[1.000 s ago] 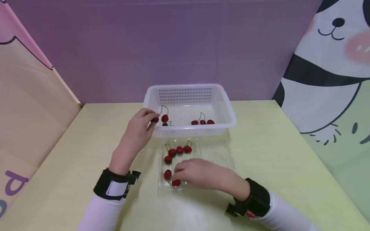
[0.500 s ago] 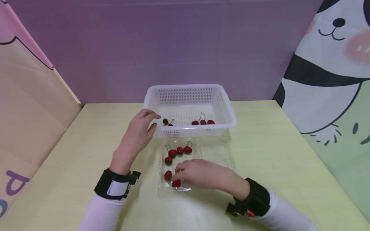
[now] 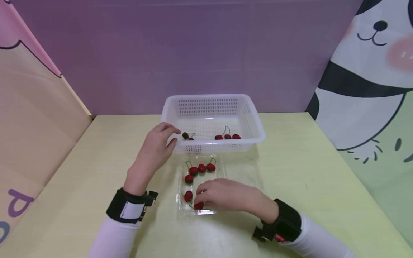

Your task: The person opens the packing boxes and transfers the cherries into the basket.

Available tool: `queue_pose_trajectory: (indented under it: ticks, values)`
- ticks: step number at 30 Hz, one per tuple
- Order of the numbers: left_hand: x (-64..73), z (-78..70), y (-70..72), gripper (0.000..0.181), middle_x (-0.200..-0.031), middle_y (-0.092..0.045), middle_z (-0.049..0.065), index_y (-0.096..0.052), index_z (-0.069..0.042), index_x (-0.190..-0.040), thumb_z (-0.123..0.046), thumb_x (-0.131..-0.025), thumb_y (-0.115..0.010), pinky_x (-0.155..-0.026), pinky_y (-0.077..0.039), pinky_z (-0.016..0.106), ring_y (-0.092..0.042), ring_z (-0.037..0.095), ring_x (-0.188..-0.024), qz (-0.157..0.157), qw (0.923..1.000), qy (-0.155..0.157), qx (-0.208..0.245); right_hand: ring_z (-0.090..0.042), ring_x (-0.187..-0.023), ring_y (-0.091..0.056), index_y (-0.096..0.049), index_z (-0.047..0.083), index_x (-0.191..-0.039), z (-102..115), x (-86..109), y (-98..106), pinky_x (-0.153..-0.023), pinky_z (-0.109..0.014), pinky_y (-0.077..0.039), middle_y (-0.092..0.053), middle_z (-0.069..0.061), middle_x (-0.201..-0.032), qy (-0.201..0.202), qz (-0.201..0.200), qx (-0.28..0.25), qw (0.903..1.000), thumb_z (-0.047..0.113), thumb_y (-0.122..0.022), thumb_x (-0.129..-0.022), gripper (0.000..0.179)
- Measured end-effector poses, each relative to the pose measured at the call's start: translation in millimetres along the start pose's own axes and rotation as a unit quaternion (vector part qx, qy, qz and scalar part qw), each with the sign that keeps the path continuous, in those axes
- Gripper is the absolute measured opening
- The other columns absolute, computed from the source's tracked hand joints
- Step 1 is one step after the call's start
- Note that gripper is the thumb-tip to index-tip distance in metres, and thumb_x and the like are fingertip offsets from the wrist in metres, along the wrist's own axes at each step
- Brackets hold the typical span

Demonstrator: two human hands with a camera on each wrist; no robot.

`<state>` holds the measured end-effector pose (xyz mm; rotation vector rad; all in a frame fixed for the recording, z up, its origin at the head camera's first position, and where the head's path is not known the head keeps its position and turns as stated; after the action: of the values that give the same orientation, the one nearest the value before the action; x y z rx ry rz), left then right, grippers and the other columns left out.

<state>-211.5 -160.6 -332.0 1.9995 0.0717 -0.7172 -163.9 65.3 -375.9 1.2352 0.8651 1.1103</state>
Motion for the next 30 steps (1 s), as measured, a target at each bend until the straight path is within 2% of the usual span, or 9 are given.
queue_pose_trajectory:
  ticks: [6,16,24,30]
  values:
    - [-0.6,-2.2,0.4,0.019,-0.107,-0.06,0.01,-0.07,-0.002,-0.107,0.001,-0.088,-0.07,-0.079,-0.048,0.033,-0.058,0.026,-0.095,0.0,1.0,0.002,-0.006,-0.002,-0.104,-0.059,-0.07,0.02,-0.115,0.4,-0.3,-0.7,-0.087,-0.01,-0.04,-0.063,0.012,-0.111,-0.006,0.02,-0.016,0.9997,0.013,-0.071,-0.091,0.025]
    - [-1.3,-3.4,-0.1,0.018,-0.107,-0.06,0.009,-0.07,-0.003,-0.106,-0.002,-0.088,-0.071,-0.076,-0.048,0.033,-0.059,0.026,-0.09,0.002,0.9999,0.0,-0.016,0.002,-0.102,-0.058,-0.071,0.022,-0.118,0.4,-1.4,-0.2,-0.085,-0.006,-0.037,-0.061,0.014,-0.109,0.004,0.024,-0.063,0.9977,0.016,-0.071,-0.092,0.027]
    - [0.0,-2.9,-2.7,0.017,-0.107,-0.06,0.01,-0.07,-0.003,-0.106,-0.003,-0.088,-0.071,-0.075,-0.049,0.034,-0.06,0.027,-0.09,0.007,0.9998,-0.005,-0.018,0.002,-0.097,-0.058,-0.073,0.02,-0.108,2.7,-6.1,-1.5,-0.084,-0.006,-0.038,-0.062,0.014,-0.105,0.004,0.033,-0.053,0.998,0.017,-0.073,-0.09,0.018]
    - [1.9,-3.6,-2.5,0.017,-0.106,-0.06,0.01,-0.07,-0.002,-0.105,-0.002,-0.088,-0.071,-0.076,-0.049,0.035,-0.06,0.028,-0.09,0.006,0.9998,-0.005,-0.018,0.004,-0.081,-0.054,-0.071,0.02,-0.101,4.4,-7.3,-2.3,-0.073,-0.007,-0.04,-0.059,0.016,-0.09,-0.015,0.035,-0.034,0.9987,0.016,-0.073,-0.09,0.012]
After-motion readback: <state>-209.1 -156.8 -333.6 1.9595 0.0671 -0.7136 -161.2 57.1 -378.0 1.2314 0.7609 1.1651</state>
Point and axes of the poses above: each hand's wrist, its own x-axis away from the middle knuckle, its own y-axis out of the back of the hand, z = x × y, the point moved 1 cm from there along -x, towards the middle knuckle
